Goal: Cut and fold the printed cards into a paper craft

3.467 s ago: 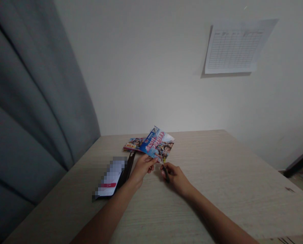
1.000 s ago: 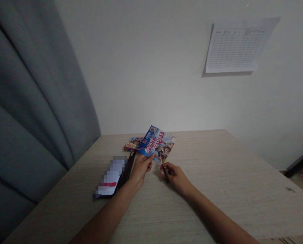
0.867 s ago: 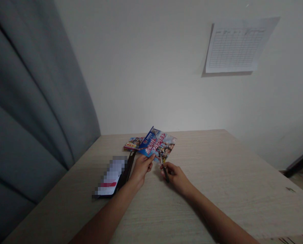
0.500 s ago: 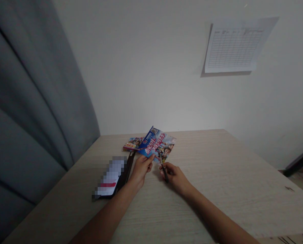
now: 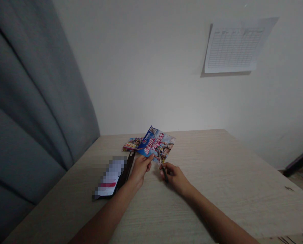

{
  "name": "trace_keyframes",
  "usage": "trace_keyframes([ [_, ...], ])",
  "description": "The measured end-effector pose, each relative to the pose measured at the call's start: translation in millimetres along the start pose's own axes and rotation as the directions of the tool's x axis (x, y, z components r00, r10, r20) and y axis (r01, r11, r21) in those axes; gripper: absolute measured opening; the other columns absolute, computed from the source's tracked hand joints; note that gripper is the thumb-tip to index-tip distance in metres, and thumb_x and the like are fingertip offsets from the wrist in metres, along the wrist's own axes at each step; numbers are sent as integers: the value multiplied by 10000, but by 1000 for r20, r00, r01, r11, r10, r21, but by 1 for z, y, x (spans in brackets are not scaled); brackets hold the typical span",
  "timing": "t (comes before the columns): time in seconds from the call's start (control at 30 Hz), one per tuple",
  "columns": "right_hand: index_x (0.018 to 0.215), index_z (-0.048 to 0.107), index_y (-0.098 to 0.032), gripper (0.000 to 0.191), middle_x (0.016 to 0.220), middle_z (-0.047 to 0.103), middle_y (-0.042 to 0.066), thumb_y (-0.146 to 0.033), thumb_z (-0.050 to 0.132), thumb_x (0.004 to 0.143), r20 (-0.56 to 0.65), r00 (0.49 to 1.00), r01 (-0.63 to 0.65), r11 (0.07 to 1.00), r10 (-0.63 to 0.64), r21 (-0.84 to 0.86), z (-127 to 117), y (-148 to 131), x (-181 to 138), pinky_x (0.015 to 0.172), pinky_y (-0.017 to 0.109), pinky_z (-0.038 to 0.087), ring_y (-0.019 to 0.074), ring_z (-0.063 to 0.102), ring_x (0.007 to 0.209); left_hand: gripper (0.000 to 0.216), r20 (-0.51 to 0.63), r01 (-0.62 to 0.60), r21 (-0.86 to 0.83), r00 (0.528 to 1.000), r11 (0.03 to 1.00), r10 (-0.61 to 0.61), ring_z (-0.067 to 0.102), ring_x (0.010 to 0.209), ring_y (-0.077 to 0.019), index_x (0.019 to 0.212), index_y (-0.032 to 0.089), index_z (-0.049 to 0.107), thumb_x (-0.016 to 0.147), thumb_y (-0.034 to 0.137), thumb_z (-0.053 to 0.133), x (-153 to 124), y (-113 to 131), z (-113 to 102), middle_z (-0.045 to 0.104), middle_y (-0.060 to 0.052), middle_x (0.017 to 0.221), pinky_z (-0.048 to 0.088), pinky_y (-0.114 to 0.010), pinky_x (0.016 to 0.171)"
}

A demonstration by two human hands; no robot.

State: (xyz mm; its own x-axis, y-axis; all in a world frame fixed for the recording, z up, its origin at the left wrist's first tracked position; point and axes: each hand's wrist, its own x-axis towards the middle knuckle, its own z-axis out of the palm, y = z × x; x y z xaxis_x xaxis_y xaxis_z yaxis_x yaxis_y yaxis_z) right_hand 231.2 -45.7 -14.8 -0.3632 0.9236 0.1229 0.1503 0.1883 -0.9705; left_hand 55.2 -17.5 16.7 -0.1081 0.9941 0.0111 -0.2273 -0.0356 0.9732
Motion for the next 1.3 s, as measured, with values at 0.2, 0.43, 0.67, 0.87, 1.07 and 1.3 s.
trace_keyframes([
  [0.2,996,606,-187,329,731,547,-9,-479,602,845,-6,1000,-15,1000,15,-19,0,-3,0,601,248,374,131,458,640,501,12,-2,4,1000,1000,2,386,400,-43,673,150,609,561,577,845,-1,1,0,472,71,479,213,-170,388],
  [0.43,985,592,-186,329,725,530,-16,-480,608,839,9,1000,-17,1000,16,23,0,-7,-1,600,250,362,128,450,640,526,18,-13,-2,1000,1000,13,373,393,-38,666,156,590,544,601,843,-1,1,1,480,70,496,199,-169,376],
  [0.67,978,594,-184,282,725,521,-20,-435,614,853,11,1000,-9,999,8,44,0,1,1,605,247,354,122,445,651,525,10,-14,32,1000,999,14,365,388,-41,655,156,575,582,618,812,0,1,0,461,77,462,213,-176,389],
  [0.87,994,594,-191,310,706,518,-28,-454,633,833,15,999,-34,997,33,71,0,0,2,580,246,345,118,438,620,511,-6,-14,44,1000,999,15,376,398,-43,704,146,603,605,605,802,-1,2,1,474,73,476,225,-173,392],
  [1.07,950,621,-180,286,617,474,-52,-429,647,811,32,996,-83,996,82,19,-6,-14,-2,528,237,293,104,395,553,509,-43,-11,21,999,1000,11,377,394,-45,700,152,597,565,587,824,5,1,-3,468,76,482,222,-171,384],
  [1.3,934,694,-192,248,684,600,3,-402,625,822,-52,995,67,962,-84,-265,-28,-26,-2,655,293,404,171,542,659,423,-79,-4,182,997,983,19,413,420,-60,756,153,628,656,543,760,9,5,-13,504,58,526,254,-180,402],
])
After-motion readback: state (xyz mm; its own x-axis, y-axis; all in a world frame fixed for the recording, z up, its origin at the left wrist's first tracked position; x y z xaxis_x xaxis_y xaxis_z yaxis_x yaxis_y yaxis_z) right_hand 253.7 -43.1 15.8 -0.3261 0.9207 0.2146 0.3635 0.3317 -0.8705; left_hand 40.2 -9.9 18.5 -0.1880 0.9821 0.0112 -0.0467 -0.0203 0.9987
